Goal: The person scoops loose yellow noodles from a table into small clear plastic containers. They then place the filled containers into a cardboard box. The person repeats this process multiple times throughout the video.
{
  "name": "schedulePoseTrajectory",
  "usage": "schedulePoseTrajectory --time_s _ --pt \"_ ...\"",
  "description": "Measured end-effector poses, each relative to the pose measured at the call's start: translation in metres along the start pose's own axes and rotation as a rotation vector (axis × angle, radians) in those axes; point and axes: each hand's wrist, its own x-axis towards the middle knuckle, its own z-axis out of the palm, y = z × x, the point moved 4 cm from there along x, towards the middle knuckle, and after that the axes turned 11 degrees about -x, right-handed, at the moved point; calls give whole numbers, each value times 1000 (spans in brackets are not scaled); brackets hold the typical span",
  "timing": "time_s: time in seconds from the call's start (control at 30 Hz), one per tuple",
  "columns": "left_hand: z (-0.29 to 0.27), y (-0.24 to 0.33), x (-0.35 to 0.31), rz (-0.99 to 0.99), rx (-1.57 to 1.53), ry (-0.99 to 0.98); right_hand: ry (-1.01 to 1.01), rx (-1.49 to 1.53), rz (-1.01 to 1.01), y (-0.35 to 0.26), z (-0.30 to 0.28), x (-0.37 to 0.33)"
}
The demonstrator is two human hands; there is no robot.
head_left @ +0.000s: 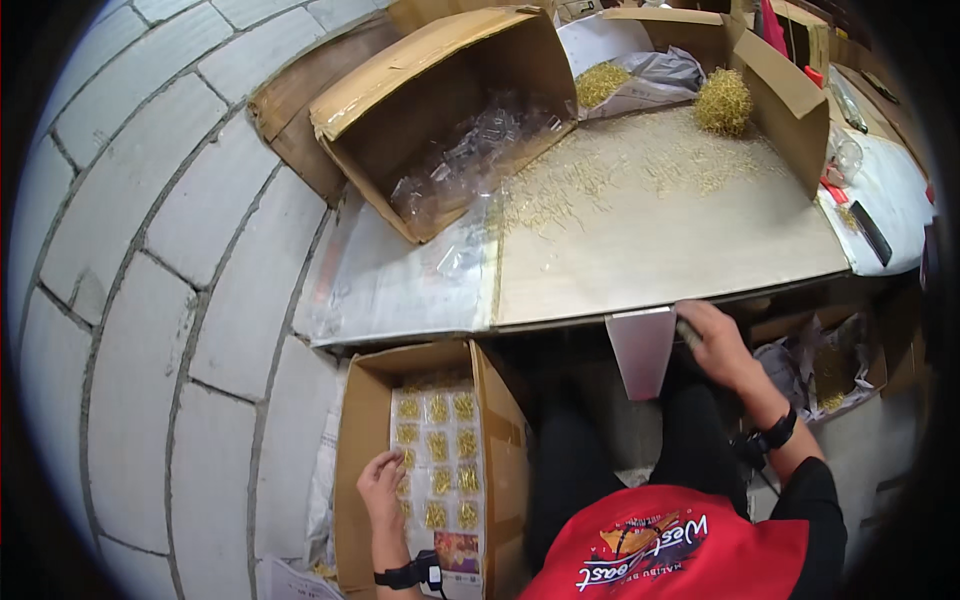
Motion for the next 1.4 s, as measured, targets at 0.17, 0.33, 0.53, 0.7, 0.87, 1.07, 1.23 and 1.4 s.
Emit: schedulePoseTrajectory --time_s 0.17,0.33,0.53,0.7,0.87,1.07,1.23,1.4 --pt "125 11 112 289 197 -168 29 -16 209 100 67 142" --pt "237 -12 230 487 409 69 -54 -279 550 165 120 287" --pt "276 -22 277 392 756 -7 -463 -544 86 82 162 277" --pt "274 10 211 140 -107 123 -492 -456 -136 103 122 199" --pt "286 1 100 -29 -446 -98 -394 -170 -76 98 82 146" --pt "262 -89 -23 -383 -633 -186 11 229 286 120 28 91" --pt "241 -161 -53 -813 -617 -439 -90 -145 320 107 58 109" --pt "271 -197 -70 -977 -340 -627 -299 -269 17 58 92 147"
